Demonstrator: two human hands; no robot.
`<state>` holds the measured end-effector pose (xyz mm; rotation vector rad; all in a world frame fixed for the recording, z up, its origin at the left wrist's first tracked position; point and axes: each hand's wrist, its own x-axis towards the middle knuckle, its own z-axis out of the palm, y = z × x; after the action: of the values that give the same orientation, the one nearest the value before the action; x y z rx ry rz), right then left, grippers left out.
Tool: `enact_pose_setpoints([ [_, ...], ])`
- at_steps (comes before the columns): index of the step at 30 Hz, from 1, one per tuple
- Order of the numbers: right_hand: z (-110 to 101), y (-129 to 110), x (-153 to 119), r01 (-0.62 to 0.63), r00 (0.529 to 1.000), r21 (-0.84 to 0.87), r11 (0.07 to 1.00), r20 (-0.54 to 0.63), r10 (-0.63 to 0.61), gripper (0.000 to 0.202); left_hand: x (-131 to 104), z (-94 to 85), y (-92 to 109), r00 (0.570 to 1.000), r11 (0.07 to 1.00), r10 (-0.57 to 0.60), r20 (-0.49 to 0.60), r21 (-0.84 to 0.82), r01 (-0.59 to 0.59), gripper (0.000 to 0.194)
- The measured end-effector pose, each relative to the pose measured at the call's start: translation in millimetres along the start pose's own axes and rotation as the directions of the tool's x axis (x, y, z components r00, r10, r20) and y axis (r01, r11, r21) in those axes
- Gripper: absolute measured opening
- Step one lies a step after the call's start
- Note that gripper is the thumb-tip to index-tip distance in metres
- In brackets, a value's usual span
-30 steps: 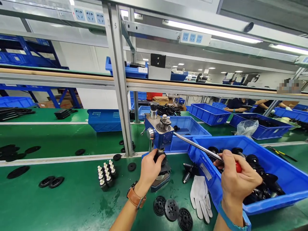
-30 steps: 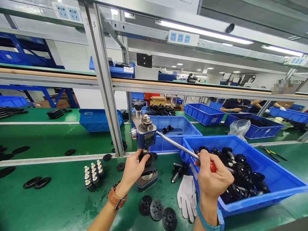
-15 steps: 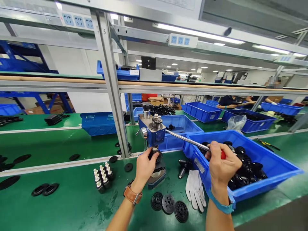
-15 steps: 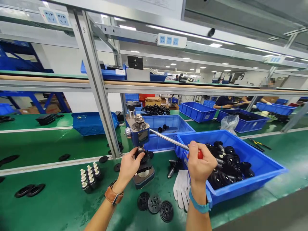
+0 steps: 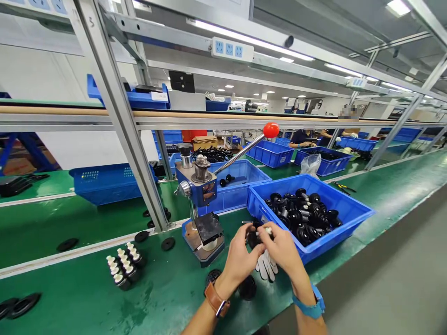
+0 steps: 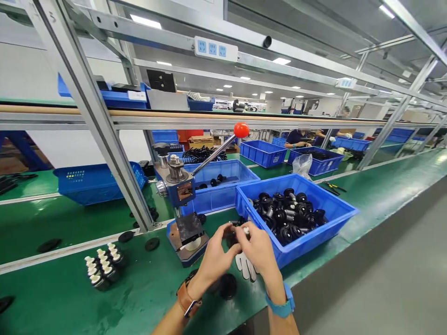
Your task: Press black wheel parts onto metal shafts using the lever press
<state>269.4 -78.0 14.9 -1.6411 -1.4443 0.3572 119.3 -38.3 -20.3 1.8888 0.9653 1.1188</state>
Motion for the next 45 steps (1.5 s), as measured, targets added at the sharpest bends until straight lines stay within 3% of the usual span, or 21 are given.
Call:
enact_pose_setpoints([
  [2,-22,17,17,-0.127,0.959,0.078,0.989,-0.243,0.143,0.052,7,12.1,-17,0.997,0.99,-0.078,0.028,0.121,0.074,0.05],
  [4,-45,30,36,-0.212,0.852,0.14,0.967,-0.458,0.253,0.068,16,24.8,-36,0.977,0.925,-0.21,0.039,0.332,0.186,0.044],
  [6,-60,36,51,-0.252,0.78,0.13,0.959,-0.559,0.281,0.085,25,38.2,-51,0.948,0.84,-0.317,0.026,0.472,0.268,0.038],
  [9,-60,25,58,-0.242,0.769,0.08,0.967,-0.591,0.242,0.094,34,54.7,-64,0.928,0.788,-0.371,0.025,0.538,0.3,0.032],
  [13,-27,0,52,-0.038,0.83,0.101,0.994,-0.551,0.088,0.081,34,58.4,-63,0.926,0.758,-0.375,0.036,0.588,0.283,0.022],
  [18,29,9,48,0.121,0.959,0.195,0.973,-0.274,-0.064,0.058,10,29.5,-38,0.942,0.754,-0.335,-0.003,0.599,0.27,0.025],
  [20,47,21,49,0.102,0.973,0.241,0.965,-0.225,-0.047,0.057,-3,9.0,-21,0.953,0.768,-0.3,-0.029,0.586,0.26,0.024],
  [23,59,21,53,0.051,0.954,0.275,0.96,-0.297,0.035,0.063,-17,-29.4,7,0.967,0.81,-0.226,-0.121,0.528,0.256,0.016],
  [26,48,-16,63,0.144,0.914,0.377,0.915,-0.406,0.024,0.058,-14,-71.3,29,0.949,0.862,-0.136,-0.285,0.438,0.255,0.013],
  [29,19,-82,85,0.419,0.82,0.452,0.787,-0.561,-0.115,0.056,3,-105.7,38,0.914,0.865,-0.111,-0.391,0.415,0.283,0.014],
  [32,-13,-143,117,0.594,0.736,0.457,0.662,-0.64,-0.219,0.06,22,-124.4,33,0.907,0.816,-0.17,-0.386,0.461,0.349,0.012],
  [35,-37,-176,146,0.654,0.691,0.388,0.649,-0.657,-0.303,0.052,34,-129.6,25,0.913,0.794,-0.211,-0.349,0.483,0.368,0.008],
  [38,-50,-171,145,0.588,0.65,0.207,0.782,-0.695,-0.306,0.039,39,-129.3,21,0.914,0.802,-0.212,-0.346,0.473,0.365,0.01],
  [40,-51,-149,121,0.411,0.645,0.054,0.91,-0.723,-0.249,0.041,40,-129.0,19,0.911,0.804,-0.21,-0.354,0.467,0.367,0.01],
  [42,-46,-119,87,0.186,0.703,-0.047,0.981,-0.692,-0.167,0.046,39,-128.8,18,0.911,0.806,-0.205,-0.358,0.467,0.365,0.01],
  [43,-42,-104,71,0.103,0.756,-0.047,0.994,-0.645,-0.108,0.048,39,-128.8,18,0.912,0.806,-0.203,-0.357,0.467,0.362,0.011],
  [44,-37,-91,57,0.058,0.788,-0.011,0.998,-0.613,-0.053,0.049,39,-128.7,17,0.913,0.807,-0.202,-0.355,0.467,0.36,0.013],
  [45,-32,-80,47,0.04,0.791,0.042,0.998,-0.611,-0.005,0.048,39,-128.6,16,0.913,0.809,-0.2,-0.355,0.466,0.359,0.015],
])
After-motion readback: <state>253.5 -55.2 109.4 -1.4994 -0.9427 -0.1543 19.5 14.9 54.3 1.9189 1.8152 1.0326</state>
